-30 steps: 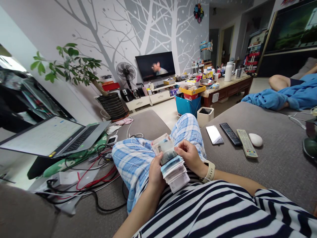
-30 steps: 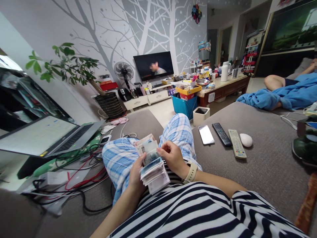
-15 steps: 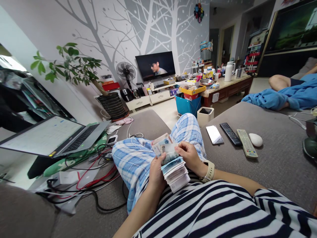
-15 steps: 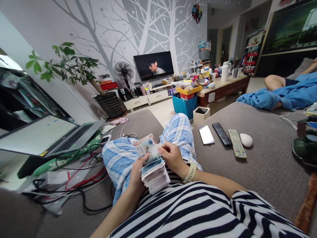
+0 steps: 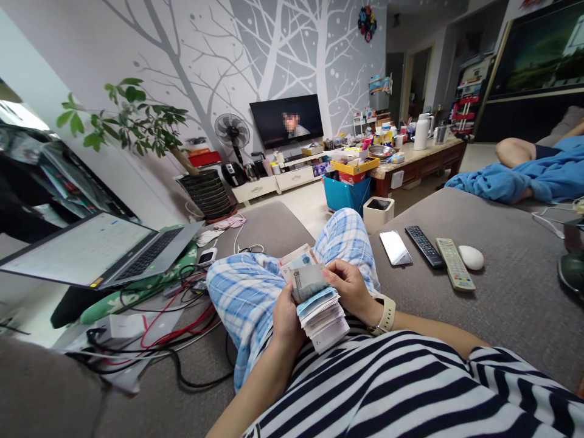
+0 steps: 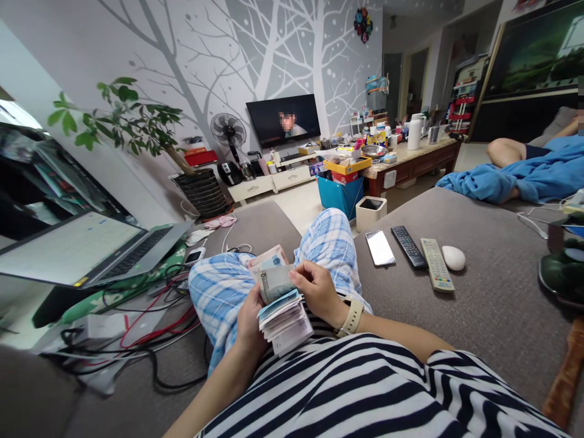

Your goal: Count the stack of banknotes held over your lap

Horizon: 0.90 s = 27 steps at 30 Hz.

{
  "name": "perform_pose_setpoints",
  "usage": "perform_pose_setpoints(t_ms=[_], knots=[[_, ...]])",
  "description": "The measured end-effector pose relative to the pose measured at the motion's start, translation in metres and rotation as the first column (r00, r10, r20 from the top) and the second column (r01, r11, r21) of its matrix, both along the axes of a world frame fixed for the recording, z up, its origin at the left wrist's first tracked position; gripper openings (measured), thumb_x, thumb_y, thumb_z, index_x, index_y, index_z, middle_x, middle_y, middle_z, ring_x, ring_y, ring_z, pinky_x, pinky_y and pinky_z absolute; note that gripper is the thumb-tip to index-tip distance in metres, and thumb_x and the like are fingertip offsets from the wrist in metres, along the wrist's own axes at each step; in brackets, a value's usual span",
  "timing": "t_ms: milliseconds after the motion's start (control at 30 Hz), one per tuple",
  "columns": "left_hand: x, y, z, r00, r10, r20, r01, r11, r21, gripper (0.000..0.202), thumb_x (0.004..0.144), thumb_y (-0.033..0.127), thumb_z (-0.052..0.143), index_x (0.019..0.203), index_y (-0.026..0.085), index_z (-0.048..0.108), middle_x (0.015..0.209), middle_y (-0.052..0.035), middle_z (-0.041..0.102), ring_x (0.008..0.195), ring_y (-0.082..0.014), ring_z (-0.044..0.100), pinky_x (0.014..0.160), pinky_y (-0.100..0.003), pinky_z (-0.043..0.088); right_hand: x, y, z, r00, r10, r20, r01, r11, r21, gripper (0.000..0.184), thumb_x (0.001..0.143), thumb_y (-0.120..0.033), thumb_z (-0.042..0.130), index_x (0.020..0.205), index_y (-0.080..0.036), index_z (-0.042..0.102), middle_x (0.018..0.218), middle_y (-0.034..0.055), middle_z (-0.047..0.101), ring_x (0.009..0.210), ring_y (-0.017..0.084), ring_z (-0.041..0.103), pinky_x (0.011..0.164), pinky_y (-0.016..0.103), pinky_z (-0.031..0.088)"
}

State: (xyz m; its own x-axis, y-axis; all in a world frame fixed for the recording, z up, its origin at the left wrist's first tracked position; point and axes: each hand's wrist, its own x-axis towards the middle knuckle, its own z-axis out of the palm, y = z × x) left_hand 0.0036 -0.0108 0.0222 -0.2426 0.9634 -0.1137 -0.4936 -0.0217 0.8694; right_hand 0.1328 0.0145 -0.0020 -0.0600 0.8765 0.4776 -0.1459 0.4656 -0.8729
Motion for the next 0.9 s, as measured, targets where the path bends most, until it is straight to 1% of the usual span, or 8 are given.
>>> perform_pose_setpoints(t_ms=[100,167,400,533,667,900], knots=[[0.001,-0.004,0.004,0.999,0.024,-0.044,-0.023,1.0,0.013,0.018,0.067,0.032,0.068,0.069,0.015,0.068,0.063,-0.0013,0.068,0.061,-0.0174,0.059,0.06,-0.027,0.049,0.0,-0.001,0.001,1.0,0.016,-0.005,-0.016,1.0,0.008,0.028,0.085,-0.041,0.059,0.069,-0.018,0.055,0.064,-0.0027,0.049,0.06,0.012,0.042,0.057,0.025,0.036],[0.001,-0.005,0.006,0.998,0.033,-0.05,-0.033,0.999,0.012,0.017,0.067,0.031,0.068,0.066,0.015,0.067,0.061,-0.0009,0.066,0.058,-0.0159,0.057,0.058,-0.026,0.048,0.0,-0.001,0.002,0.999,0.029,-0.014,-0.029,1.0,0.01,0.028,0.086,-0.04,0.058,0.07,-0.018,0.055,0.064,-0.0026,0.049,0.06,0.012,0.042,0.057,0.025,0.035],[0.001,-0.006,0.006,0.999,0.018,-0.05,-0.017,1.0,0.012,0.02,0.066,0.034,0.068,0.07,0.014,0.068,0.065,-0.0018,0.068,0.061,-0.0166,0.059,0.061,-0.027,0.049,0.0,-0.002,0.004,0.998,0.052,-0.03,-0.051,0.998,0.021,0.025,0.086,-0.038,0.058,0.071,-0.018,0.056,0.064,-0.0022,0.05,0.06,0.012,0.042,0.057,0.025,0.034],[-0.001,-0.003,0.001,0.998,0.013,-0.056,-0.012,1.0,0.025,0.018,0.066,0.031,0.067,0.071,0.014,0.067,0.065,-0.0015,0.068,0.061,-0.0168,0.059,0.061,-0.027,0.048,0.0,-0.003,0.005,0.998,0.056,-0.039,-0.055,0.998,0.025,0.025,0.087,-0.037,0.058,0.071,-0.018,0.056,0.065,-0.0022,0.049,0.06,0.012,0.042,0.057,0.026,0.034],[-0.004,-0.002,-0.004,0.995,0.026,-0.1,-0.021,0.998,0.053,0.017,0.067,0.03,0.066,0.07,0.014,0.068,0.064,-0.0008,0.067,0.061,-0.016,0.058,0.06,-0.026,0.047,0.0,-0.003,0.005,0.997,0.06,-0.04,-0.059,0.998,0.027,0.025,0.087,-0.036,0.058,0.07,-0.018,0.055,0.064,-0.0025,0.049,0.06,0.012,0.042,0.056,0.025,0.034],[-0.001,-0.006,0.004,0.993,0.051,-0.105,-0.05,0.999,0.011,0.015,0.067,0.029,0.066,0.065,0.014,0.067,0.061,-0.0006,0.066,0.055,-0.0141,0.054,0.056,-0.025,0.046,0.0,-0.002,0.004,0.998,0.057,-0.035,-0.057,0.998,0.018,0.024,0.087,-0.036,0.058,0.071,-0.017,0.056,0.064,-0.0024,0.048,0.061,0.012,0.042,0.058,0.026,0.034]])
